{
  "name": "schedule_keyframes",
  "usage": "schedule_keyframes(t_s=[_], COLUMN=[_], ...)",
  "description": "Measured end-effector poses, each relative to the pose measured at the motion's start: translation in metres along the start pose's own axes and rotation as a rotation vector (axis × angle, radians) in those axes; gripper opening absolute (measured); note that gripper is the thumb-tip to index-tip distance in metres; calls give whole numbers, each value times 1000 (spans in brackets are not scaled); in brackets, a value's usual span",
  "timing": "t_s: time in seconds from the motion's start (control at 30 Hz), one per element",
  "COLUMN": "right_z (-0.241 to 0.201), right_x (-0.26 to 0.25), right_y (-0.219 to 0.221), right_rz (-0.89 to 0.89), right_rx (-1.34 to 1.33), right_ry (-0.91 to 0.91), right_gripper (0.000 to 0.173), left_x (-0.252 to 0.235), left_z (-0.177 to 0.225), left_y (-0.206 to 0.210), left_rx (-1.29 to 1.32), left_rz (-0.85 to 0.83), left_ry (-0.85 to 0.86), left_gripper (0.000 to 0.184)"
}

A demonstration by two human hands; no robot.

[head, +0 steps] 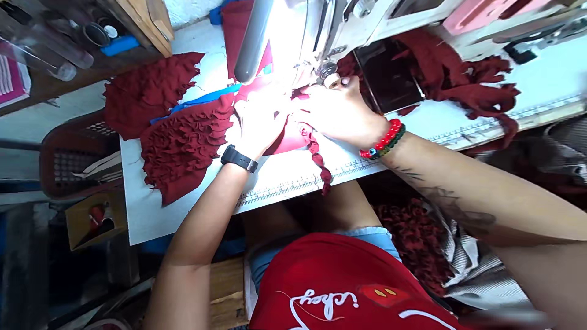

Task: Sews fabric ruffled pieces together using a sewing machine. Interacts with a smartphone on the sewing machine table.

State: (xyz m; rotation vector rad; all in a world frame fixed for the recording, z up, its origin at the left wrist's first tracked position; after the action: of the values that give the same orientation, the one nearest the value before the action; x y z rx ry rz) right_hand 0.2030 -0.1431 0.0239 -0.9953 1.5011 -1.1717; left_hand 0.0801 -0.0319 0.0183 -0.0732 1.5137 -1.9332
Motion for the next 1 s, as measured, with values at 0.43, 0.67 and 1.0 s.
schedule_keyframes(t_s=[0.43,0.67,1.0], right_z=[14,18,26], right_x=[-2,-18,-30], right_y=[2,7,10], right_rz=[170,9,-115], right_rx=[-308,-296,-370], right_ry=[181,328,461], right_gripper=[31,37,40], left_x=[11,12,13], left_z=[2,0,1], left_y=[10,12,12], left_rx=[52,66,74], left_rz=[115,120,127], left_ry=[143,138,161], left_gripper=[25,26,23])
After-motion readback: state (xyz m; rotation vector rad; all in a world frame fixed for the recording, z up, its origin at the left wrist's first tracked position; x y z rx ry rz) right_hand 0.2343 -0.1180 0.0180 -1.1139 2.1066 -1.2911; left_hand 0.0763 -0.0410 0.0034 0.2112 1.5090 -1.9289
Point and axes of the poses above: each hand's wrist, its own x-axis away from the middle knuckle, its own y-axis out of the palm, z = x × y, the point moved 4 cm from there along -x, towards the middle knuckle, and after that the axes turned 5 degrees about z, right-handed, at the moved point
